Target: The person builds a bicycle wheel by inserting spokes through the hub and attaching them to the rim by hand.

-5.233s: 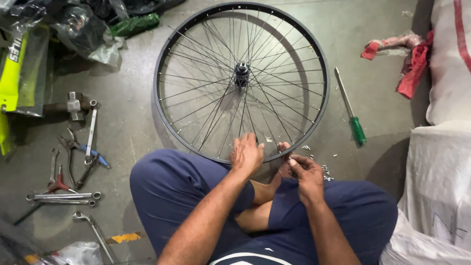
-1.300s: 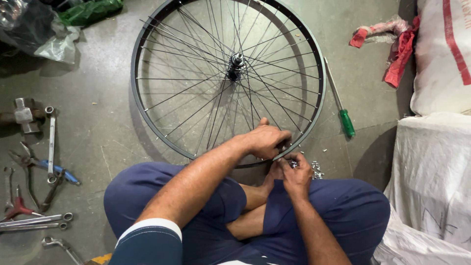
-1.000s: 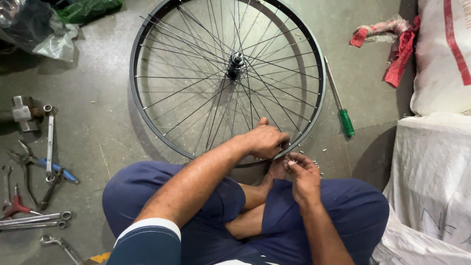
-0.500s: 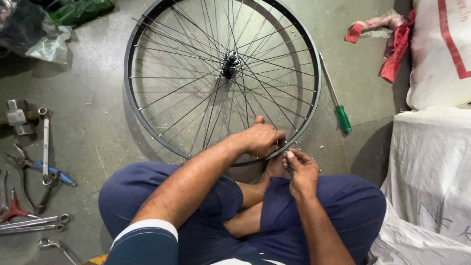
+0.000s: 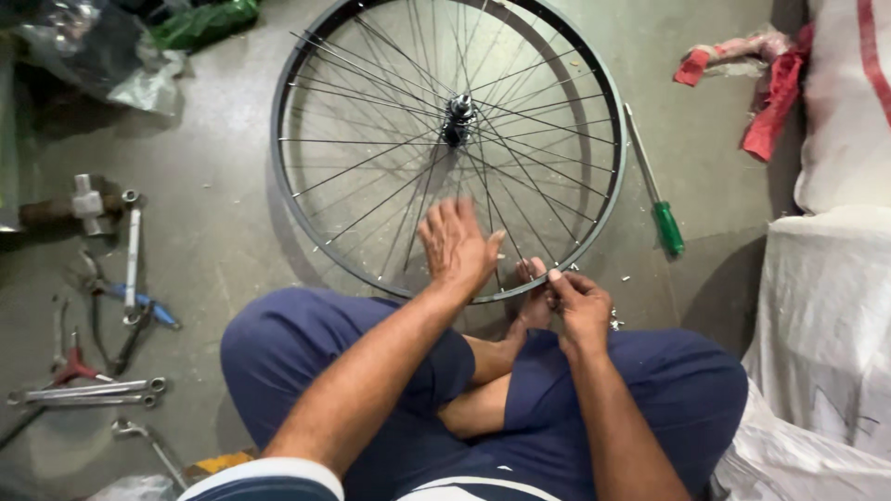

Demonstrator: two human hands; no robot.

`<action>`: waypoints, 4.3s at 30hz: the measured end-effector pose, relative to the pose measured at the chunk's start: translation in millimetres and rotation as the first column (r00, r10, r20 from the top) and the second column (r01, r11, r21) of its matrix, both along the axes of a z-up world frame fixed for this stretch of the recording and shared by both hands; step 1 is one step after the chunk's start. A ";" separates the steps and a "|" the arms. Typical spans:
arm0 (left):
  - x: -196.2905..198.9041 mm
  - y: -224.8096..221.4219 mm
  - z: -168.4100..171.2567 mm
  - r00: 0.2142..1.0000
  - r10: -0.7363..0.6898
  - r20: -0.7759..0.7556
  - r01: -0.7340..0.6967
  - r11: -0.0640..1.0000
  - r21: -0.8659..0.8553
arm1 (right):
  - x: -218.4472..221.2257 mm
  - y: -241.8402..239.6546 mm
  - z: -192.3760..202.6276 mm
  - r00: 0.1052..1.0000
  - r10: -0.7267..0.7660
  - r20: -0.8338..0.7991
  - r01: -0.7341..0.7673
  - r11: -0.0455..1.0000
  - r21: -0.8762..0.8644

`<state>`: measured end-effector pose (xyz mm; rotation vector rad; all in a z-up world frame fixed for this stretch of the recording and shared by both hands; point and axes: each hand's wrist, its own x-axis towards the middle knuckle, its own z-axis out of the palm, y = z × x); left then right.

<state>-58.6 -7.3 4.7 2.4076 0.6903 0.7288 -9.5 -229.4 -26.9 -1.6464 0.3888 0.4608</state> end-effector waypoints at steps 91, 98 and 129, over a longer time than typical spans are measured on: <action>25.1 -40.3 -30.8 0.918 -0.397 -0.007 0.167 0.404 -0.899 | -25.8 8.5 5.4 0.963 0.136 0.234 -0.141 0.990 0.004; 27.0 -44.3 -38.8 0.921 -0.390 0.008 0.196 0.444 -0.874 | -24.7 5.3 1.2 0.964 0.124 0.234 -0.127 0.992 0.001; 19.4 -51.9 -25.7 0.930 -0.362 -0.067 0.162 0.565 -0.809 | -15.9 6.2 12.2 0.997 0.063 0.048 -0.071 0.981 0.180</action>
